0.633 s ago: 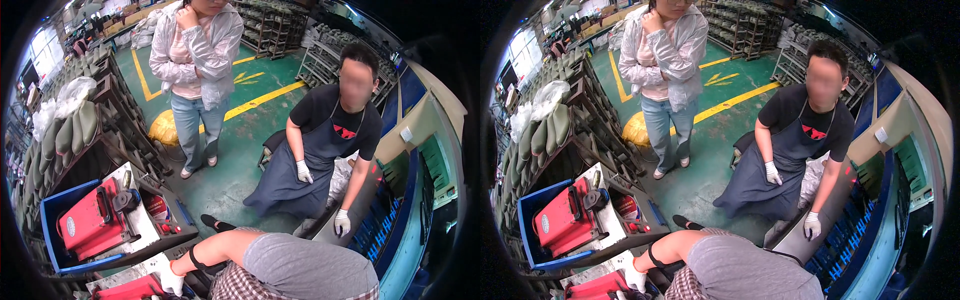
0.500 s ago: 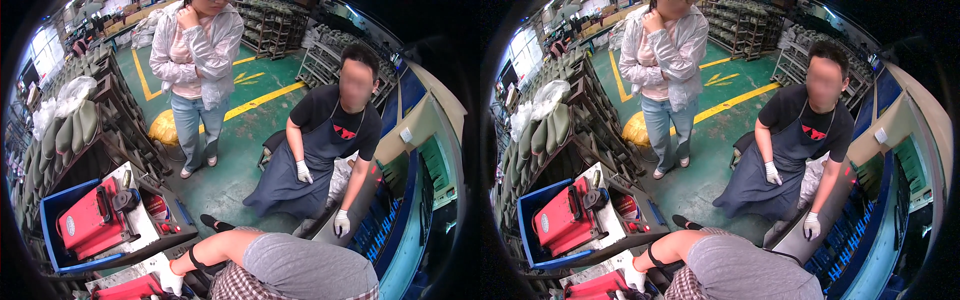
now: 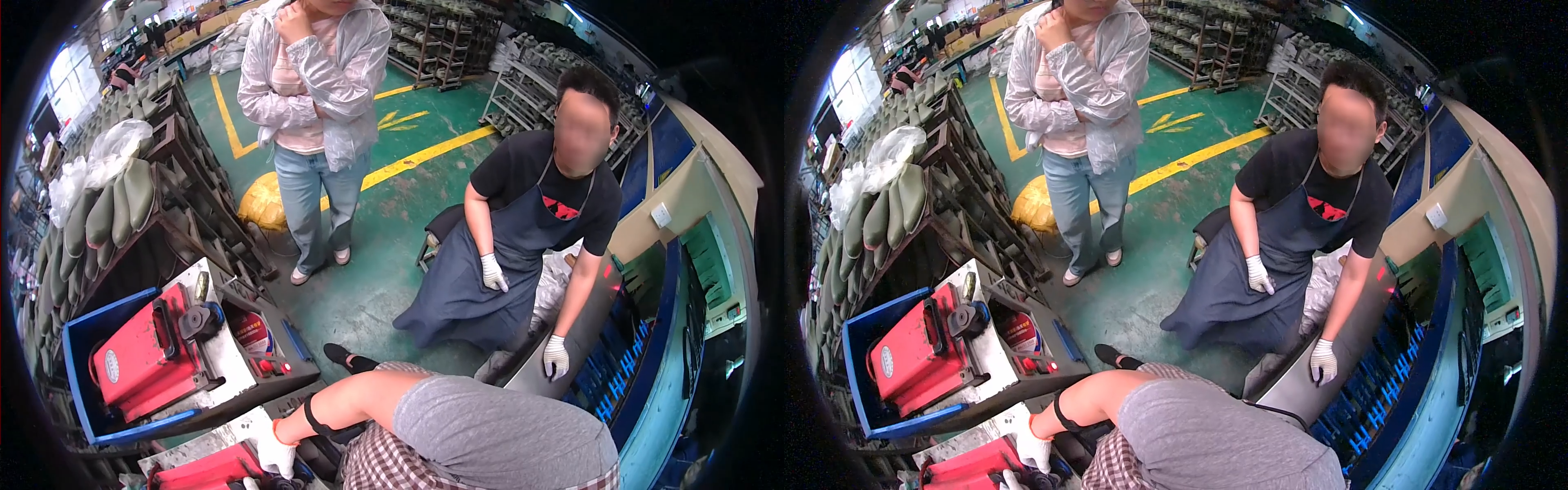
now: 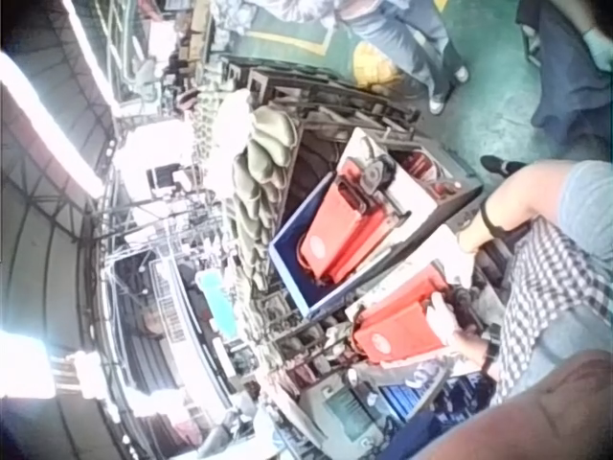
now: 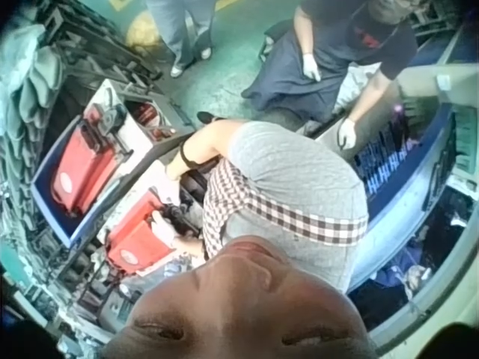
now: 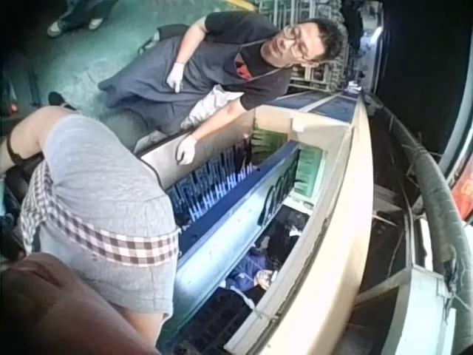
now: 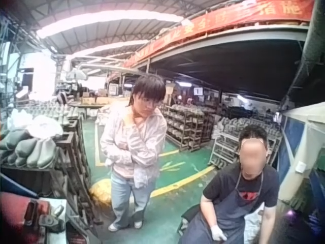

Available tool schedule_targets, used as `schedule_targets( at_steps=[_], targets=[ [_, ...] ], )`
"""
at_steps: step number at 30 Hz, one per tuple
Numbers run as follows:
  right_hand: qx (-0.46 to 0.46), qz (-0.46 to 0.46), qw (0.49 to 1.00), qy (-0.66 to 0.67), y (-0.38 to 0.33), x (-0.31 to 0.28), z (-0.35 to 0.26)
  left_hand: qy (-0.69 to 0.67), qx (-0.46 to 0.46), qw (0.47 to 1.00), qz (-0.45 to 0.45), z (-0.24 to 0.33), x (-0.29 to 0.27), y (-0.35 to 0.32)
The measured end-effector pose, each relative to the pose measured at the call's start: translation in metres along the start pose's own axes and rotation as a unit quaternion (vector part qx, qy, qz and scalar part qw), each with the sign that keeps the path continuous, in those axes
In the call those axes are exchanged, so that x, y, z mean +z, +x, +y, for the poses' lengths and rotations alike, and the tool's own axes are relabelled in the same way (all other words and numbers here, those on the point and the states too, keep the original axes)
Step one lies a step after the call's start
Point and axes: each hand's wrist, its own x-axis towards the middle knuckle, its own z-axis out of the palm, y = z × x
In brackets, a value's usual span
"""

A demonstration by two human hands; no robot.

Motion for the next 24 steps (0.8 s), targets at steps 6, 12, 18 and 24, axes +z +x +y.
schedule_targets(
  at_steps=[6,12,18,24],
  targets=[
    [-0.005,-0.012,1.000,0.006,0.0003,0.0009,0.0015,-0.013,0.024,1.000,0.006,-0.0071,0.0016,0.0062],
    [-0.011,-0.015,1.000,0.010,0.0019,0.0012,0.0030,-0.011,0.001,1.000,0.010,-0.0076,0.0009,0.0064],
    [0.000,-0.011,1.000,0.004,0.0006,0.0007,0.0013,-0.031,-0.024,0.999,0.014,-0.0053,0.0029,0.0035],
    [0.001,-0.015,1.000,-0.013,0.0023,0.0024,0.0022,0.003,-0.007,1.000,0.017,-0.0043,0.0013,0.0028]
  ],
)
